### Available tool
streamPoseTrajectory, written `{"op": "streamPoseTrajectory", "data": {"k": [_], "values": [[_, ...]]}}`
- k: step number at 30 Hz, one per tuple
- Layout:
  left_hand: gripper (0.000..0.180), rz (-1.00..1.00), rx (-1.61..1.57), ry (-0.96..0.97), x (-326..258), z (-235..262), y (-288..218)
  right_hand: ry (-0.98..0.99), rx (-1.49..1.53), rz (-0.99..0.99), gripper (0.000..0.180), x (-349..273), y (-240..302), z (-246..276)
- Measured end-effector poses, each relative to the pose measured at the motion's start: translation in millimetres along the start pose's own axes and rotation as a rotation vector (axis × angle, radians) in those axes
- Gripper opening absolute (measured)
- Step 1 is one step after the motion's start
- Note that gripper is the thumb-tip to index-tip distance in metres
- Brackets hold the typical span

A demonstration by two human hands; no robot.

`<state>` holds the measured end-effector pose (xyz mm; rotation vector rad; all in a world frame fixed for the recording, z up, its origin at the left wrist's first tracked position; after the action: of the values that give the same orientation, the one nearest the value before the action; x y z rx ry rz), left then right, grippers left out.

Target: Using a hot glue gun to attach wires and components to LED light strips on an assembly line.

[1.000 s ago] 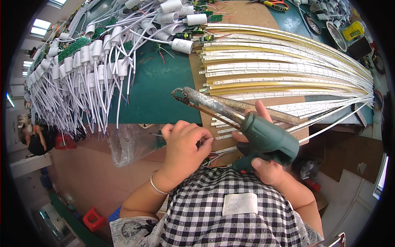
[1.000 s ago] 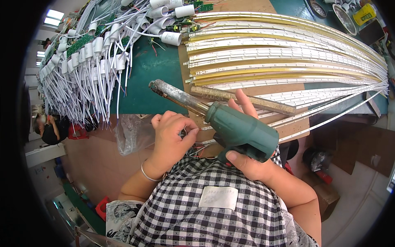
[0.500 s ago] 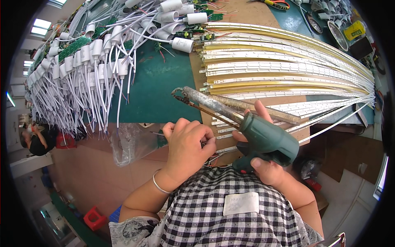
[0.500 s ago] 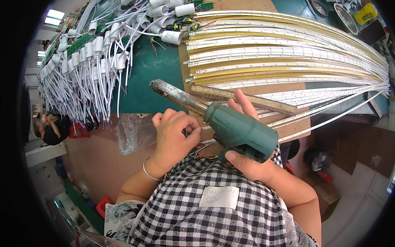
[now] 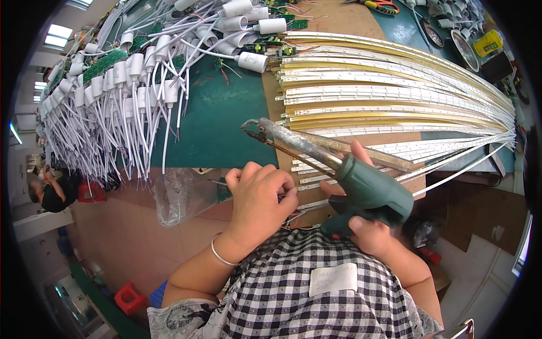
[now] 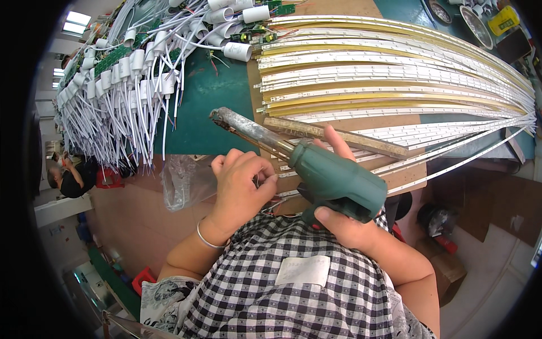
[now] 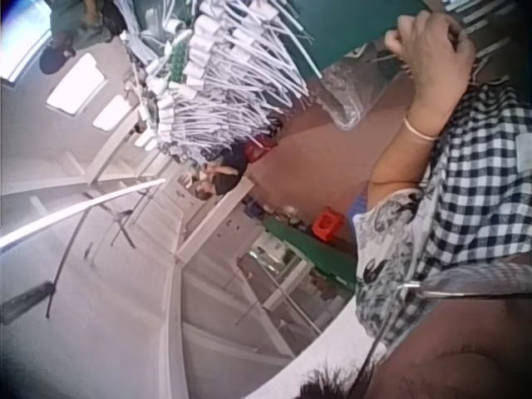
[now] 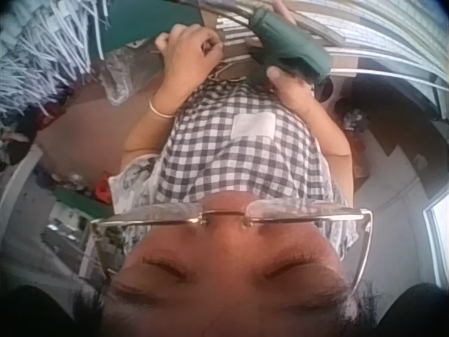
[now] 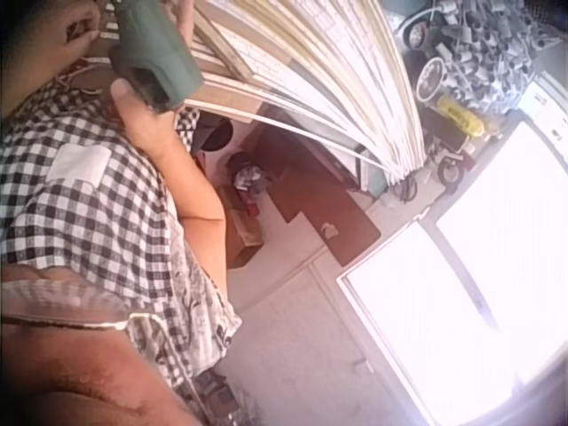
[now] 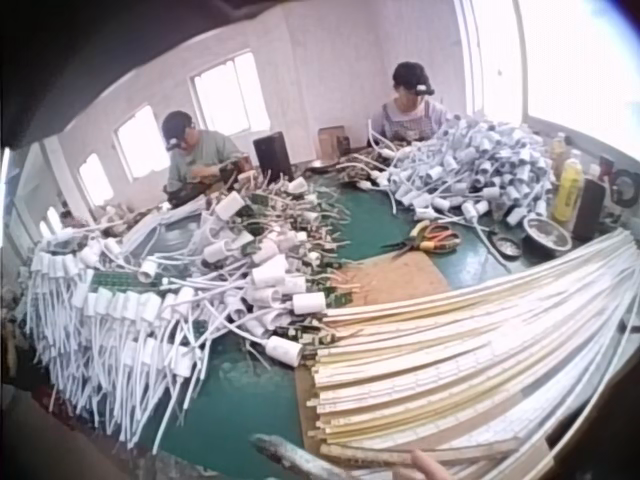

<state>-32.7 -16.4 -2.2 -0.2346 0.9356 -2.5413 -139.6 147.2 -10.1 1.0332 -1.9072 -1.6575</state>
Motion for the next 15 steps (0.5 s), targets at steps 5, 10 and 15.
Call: {"op": "streamPoseTrajectory", "data": {"k": [5,10,15], "values": [[0.012,0.012,-0.008,-0.020,-3,1,4,0.117,-0.026,-0.167,0.068,-41,10,40],[0.013,0.007,-0.033,-0.023,-2,0,3,0.140,-0.546,-0.122,0.039,-77,7,77],[0.014,0.009,-0.039,-0.028,-2,0,3,0.099,-0.839,-0.059,0.031,-96,-9,82]]}}
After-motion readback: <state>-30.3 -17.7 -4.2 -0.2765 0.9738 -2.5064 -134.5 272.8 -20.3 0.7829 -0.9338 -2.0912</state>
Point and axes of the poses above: each hand's wrist, its own x-axis towards the middle knuckle, its own z-axis out of the back of the hand, y = z × x, the point moved 3 cm from there along x, towards the middle knuckle, and after that the axes turned 8 degrees about -x, right-handed, at the moved point
